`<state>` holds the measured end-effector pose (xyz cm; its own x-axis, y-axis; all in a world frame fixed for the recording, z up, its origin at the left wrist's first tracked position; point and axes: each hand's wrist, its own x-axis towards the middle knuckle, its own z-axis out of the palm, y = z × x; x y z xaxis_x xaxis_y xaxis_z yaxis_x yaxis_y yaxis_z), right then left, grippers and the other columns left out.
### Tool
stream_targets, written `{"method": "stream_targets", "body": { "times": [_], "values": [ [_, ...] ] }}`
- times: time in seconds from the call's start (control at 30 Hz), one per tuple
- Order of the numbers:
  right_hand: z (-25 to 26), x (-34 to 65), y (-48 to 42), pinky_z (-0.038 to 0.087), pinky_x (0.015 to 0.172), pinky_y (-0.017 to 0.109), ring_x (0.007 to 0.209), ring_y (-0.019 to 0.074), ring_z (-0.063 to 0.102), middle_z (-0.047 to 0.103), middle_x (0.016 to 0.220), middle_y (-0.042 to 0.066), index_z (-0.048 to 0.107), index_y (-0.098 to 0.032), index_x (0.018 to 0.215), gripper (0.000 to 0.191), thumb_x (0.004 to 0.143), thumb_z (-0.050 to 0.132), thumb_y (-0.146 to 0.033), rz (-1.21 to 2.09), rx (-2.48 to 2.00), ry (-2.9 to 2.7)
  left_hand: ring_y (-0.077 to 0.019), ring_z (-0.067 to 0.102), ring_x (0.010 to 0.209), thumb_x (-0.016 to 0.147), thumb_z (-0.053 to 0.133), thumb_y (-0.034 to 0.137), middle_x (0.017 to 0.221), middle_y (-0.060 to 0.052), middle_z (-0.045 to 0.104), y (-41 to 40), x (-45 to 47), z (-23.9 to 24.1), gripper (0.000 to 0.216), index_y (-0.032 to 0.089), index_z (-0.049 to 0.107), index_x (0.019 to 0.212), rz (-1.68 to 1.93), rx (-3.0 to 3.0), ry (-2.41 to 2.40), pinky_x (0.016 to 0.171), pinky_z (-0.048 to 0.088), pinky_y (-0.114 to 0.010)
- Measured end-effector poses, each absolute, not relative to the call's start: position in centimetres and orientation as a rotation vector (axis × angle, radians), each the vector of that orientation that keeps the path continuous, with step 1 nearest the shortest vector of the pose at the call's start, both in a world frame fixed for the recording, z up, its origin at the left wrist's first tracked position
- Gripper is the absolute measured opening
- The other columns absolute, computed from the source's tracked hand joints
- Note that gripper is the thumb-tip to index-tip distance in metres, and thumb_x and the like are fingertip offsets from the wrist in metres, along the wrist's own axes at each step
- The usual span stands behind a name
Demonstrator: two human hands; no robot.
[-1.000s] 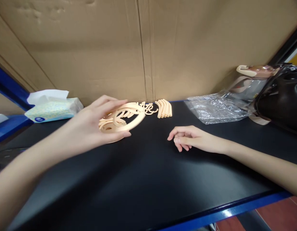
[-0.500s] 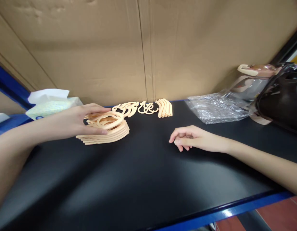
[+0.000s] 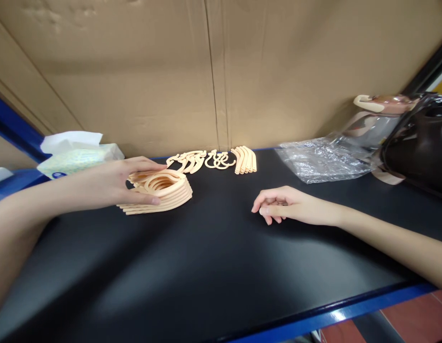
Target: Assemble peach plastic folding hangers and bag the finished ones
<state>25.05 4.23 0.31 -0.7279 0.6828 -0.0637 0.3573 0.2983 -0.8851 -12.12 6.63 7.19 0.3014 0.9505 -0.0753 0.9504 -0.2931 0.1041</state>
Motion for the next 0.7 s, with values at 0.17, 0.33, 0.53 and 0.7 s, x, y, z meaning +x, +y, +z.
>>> {"method": "stream_targets", "body": {
  "times": [0.17,0.33,0.53,0.7],
  "values": [
    [0.4,25.1,4.2,0.042,0.06,0.024,0.062,0.0103,0.052,0.062,0.073,0.001,0.062,-0.016,0.1,0.028,0.091,0.053,-0.041,1.406,-0.938,-2.251,-0.0287,0.051,0.116,0.072,0.056,0.066,0.137,-0.001,0.051,5.8,-10.9,7.9,0.073,0.026,0.048,0.132,-0.048,2.377,1.781,0.096,0.037,-0.031],
    [0.4,25.0,4.2,0.042,0.06,0.024,0.062,0.0109,0.053,0.062,0.073,0.001,0.063,-0.015,0.1,0.028,0.091,0.054,-0.041,1.414,-0.95,-2.248,-0.0289,0.051,0.115,0.07,0.057,0.065,0.136,-0.002,0.051,5.7,-10.7,8.0,0.074,0.026,0.048,0.132,-0.042,2.364,1.772,0.095,0.038,-0.031],
    [0.5,25.1,4.2,0.041,0.06,0.023,0.063,0.0101,0.052,0.062,0.074,0.001,0.063,-0.016,0.1,0.027,0.091,0.054,-0.04,1.416,-0.943,-2.247,-0.0289,0.054,0.112,0.069,0.058,0.066,0.134,-0.002,0.053,5.8,-10.7,7.9,0.073,0.025,0.05,0.13,-0.032,2.374,1.769,0.093,0.039,-0.03],
    [0.6,25.1,4.2,0.041,0.06,0.024,0.062,0.0101,0.053,0.063,0.074,0.001,0.063,-0.016,0.1,0.027,0.091,0.054,-0.039,1.413,-0.952,-2.254,-0.028,0.054,0.113,0.072,0.056,0.063,0.133,-0.001,0.054,5.7,-10.5,8.0,0.069,0.026,0.051,0.129,-0.028,2.378,1.757,0.092,0.04,-0.03]
  ]
}}
